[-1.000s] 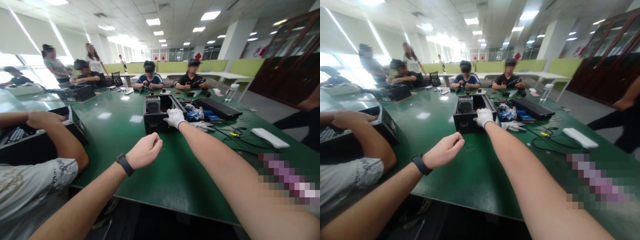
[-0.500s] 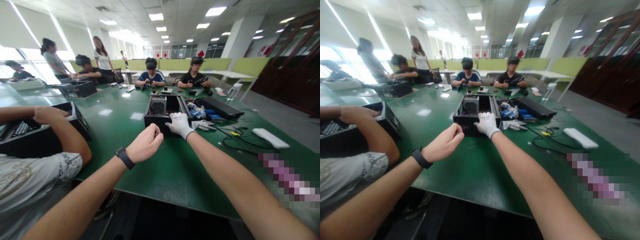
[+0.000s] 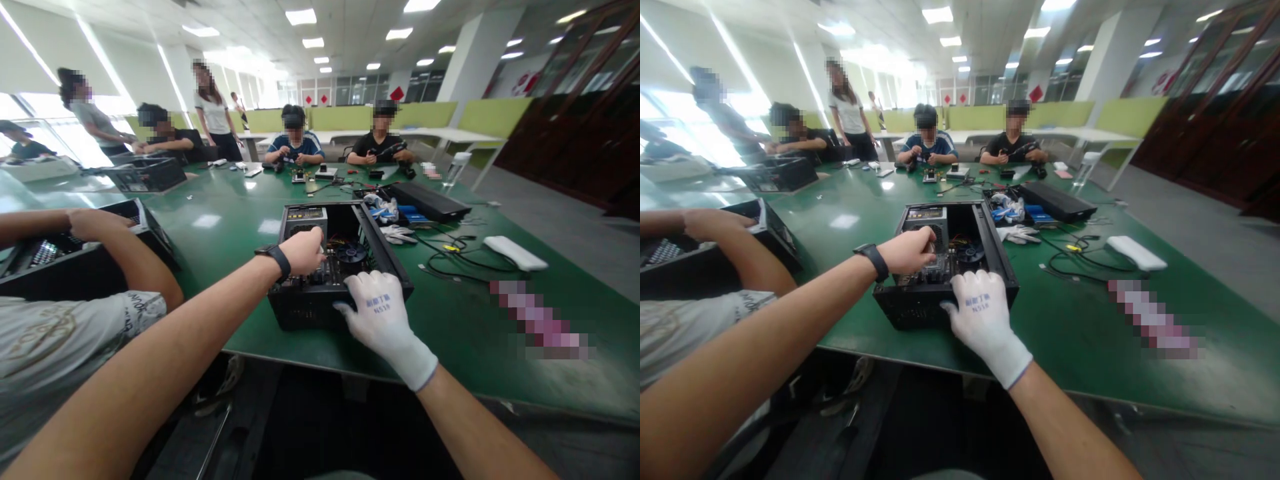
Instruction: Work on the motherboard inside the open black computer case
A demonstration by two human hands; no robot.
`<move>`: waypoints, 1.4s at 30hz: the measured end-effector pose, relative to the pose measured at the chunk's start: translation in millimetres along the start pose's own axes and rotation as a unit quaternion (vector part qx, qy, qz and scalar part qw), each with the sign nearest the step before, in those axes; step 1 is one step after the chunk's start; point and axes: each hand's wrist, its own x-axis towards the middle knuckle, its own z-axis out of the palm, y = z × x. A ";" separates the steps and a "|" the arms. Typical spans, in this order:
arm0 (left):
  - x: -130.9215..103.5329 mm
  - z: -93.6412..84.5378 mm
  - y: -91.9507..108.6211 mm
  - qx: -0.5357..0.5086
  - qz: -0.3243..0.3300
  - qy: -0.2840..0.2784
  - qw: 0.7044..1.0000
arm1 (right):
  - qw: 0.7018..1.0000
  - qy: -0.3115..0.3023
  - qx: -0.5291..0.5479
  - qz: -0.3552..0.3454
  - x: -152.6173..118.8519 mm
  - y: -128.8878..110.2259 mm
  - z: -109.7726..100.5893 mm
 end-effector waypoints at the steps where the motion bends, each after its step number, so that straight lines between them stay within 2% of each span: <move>1: 2.7 3.8 2.4 0.027 0.009 -0.019 0.999 | 1.000 0.001 0.007 -0.001 -12.1 -1.7 -4.9; 6: 16.5 23.7 15.5 0.124 0.042 -0.116 0.985 | 0.998 0.019 0.059 -0.006 -63.9 -9.7 -24.6; 10: 22.7 41.7 25.1 0.160 0.044 -0.171 0.971 | 0.996 0.040 0.075 -0.012 -90.3 -14.3 -33.2; 15: 24.0 59.9 28.8 0.169 0.026 -0.217 0.961 | 0.994 0.057 0.086 -0.018 -101.0 -15.7 -35.3; 21: 22.7 62.2 29.2 0.195 0.014 -0.275 0.941 | 0.995 0.041 0.095 -0.012 -102.2 -14.8 -33.6; 25: 27.1 67.3 27.9 0.194 0.001 -0.287 0.938 | 0.994 0.050 0.090 -0.019 -102.1 -14.8 -33.9; 30: 31.5 75.2 24.3 0.194 0.014 -0.274 0.942 | 0.995 0.038 0.091 -0.014 -101.8 -14.8 -34.5; 42: 27.9 71.4 26.1 0.186 0.001 -0.265 0.946 | 0.996 0.032 0.088 -0.014 -102.3 -14.0 -33.7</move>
